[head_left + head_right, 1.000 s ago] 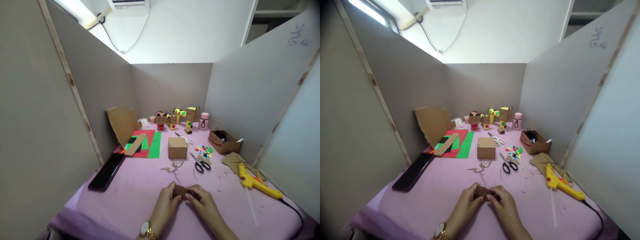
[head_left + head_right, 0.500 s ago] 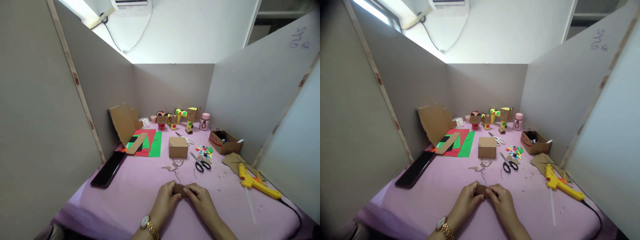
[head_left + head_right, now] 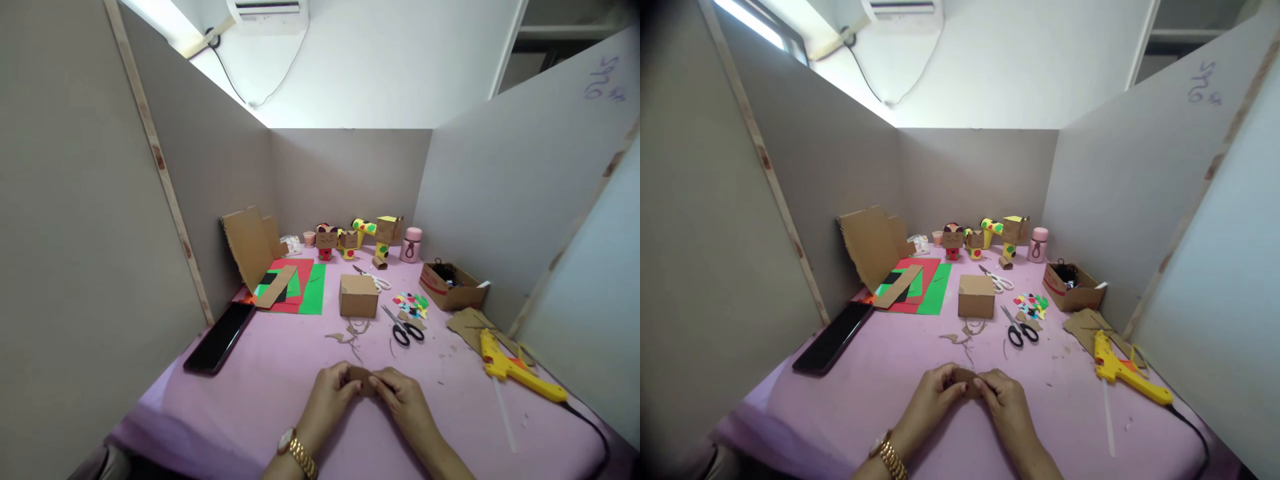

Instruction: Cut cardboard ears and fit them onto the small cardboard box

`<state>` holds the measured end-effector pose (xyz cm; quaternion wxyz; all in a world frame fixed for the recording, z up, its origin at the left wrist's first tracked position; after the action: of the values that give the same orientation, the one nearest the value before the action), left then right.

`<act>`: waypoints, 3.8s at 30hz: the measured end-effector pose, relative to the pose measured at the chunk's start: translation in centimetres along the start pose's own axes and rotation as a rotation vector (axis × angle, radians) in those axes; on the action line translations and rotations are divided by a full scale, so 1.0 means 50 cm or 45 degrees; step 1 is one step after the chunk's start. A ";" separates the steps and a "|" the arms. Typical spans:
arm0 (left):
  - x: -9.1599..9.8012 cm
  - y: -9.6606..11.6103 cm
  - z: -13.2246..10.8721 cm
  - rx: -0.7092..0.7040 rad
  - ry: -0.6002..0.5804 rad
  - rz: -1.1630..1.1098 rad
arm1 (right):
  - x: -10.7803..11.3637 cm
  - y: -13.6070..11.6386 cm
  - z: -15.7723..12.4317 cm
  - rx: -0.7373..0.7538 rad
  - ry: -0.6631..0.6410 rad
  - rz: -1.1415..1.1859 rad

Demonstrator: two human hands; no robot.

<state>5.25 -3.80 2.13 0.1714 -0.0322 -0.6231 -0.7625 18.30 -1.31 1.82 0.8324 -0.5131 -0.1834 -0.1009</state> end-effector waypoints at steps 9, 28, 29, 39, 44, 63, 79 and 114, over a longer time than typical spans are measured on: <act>0.005 0.006 -0.005 -0.016 0.027 0.043 | -0.002 -0.004 -0.005 -0.015 -0.044 -0.003; 0.006 0.003 -0.003 -0.032 0.036 0.095 | -0.002 -0.004 -0.007 -0.092 -0.020 0.019; 0.006 0.003 -0.003 -0.033 0.037 0.099 | -0.001 -0.002 -0.006 -0.099 -0.020 0.028; 0.002 -0.007 -0.002 -0.033 0.032 0.148 | 0.030 0.031 -0.003 -0.189 -0.018 0.065; 0.003 -0.002 -0.003 -0.039 0.042 0.190 | 0.015 0.014 -0.005 -0.124 -0.092 0.003; -0.001 -0.014 -0.001 -0.021 0.057 0.253 | 0.007 0.004 -0.010 -0.028 -0.101 -0.114; -0.005 -0.006 -0.006 -0.024 -0.004 0.297 | 0.010 0.007 -0.007 -0.066 -0.068 -0.112; -0.009 0.006 -0.001 -0.020 0.010 0.205 | 0.013 -0.003 -0.007 -0.015 -0.044 -0.031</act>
<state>5.78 -3.79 2.30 0.2345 -0.0805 -0.6119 -0.7511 18.94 -1.67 2.06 0.8249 -0.5173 -0.2033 -0.1034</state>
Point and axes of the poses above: each hand's wrist, its own z-axis towards the middle knuckle, its own x-axis out of the back of the hand, y = z × x, the point moved 7 cm from there along z, towards the middle knuckle, and after that the axes turned 12 degrees about y, right-handed, at the moved point
